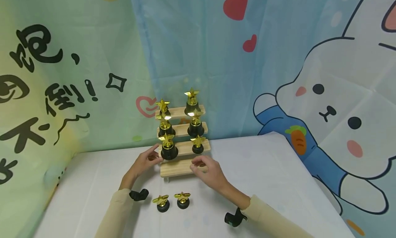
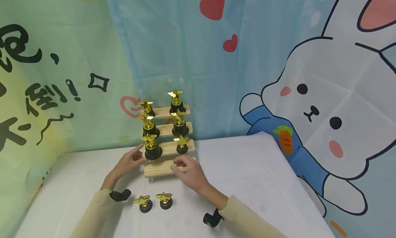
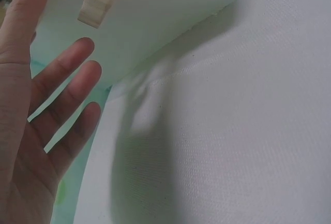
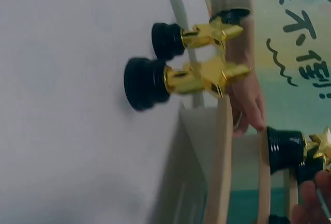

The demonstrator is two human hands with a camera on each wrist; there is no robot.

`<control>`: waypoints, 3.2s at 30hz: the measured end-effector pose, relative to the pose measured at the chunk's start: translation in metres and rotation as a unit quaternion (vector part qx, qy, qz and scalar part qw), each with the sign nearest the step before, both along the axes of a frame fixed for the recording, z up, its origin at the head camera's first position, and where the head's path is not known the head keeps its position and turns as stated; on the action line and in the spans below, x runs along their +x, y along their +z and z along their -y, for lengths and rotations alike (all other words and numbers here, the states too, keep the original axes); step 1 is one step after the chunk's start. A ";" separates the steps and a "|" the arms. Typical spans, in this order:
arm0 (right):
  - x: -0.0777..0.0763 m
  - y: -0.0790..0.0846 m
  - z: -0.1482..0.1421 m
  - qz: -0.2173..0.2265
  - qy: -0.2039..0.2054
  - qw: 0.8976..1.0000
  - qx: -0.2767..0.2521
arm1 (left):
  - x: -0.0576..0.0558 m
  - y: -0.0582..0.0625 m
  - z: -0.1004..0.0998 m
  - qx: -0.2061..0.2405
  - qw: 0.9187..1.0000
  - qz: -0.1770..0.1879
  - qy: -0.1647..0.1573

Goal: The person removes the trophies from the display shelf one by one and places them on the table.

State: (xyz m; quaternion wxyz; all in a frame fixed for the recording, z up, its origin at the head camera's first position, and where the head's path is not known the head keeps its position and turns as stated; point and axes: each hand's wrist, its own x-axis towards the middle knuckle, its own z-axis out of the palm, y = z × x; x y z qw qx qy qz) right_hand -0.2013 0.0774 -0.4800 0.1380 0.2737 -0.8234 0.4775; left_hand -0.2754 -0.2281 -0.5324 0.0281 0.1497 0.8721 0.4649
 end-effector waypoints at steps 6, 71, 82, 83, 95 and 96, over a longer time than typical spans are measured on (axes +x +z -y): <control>-0.029 0.005 -0.015 -0.103 -0.061 0.992 -0.037 | -0.001 -0.004 0.001 0.005 1.000 0.000 0.005; -0.029 0.006 -0.015 0.039 -0.098 0.991 0.082 | 0.000 -0.001 -0.002 0.008 1.000 0.007 -0.001; 0.001 0.015 -0.016 0.054 -0.073 0.992 0.084 | 0.000 0.000 0.001 0.005 1.000 -0.001 -0.004; 0.002 0.016 -0.016 0.054 -0.071 0.993 0.083 | 0.000 0.000 0.001 0.006 1.000 -0.004 -0.004; 0.015 0.017 -0.015 0.064 -0.067 0.991 0.092 | -0.001 -0.002 0.001 0.009 1.000 -0.005 -0.002; 0.016 0.017 -0.016 0.064 -0.064 0.992 0.090 | -0.001 -0.003 0.001 0.010 1.000 -0.004 -0.003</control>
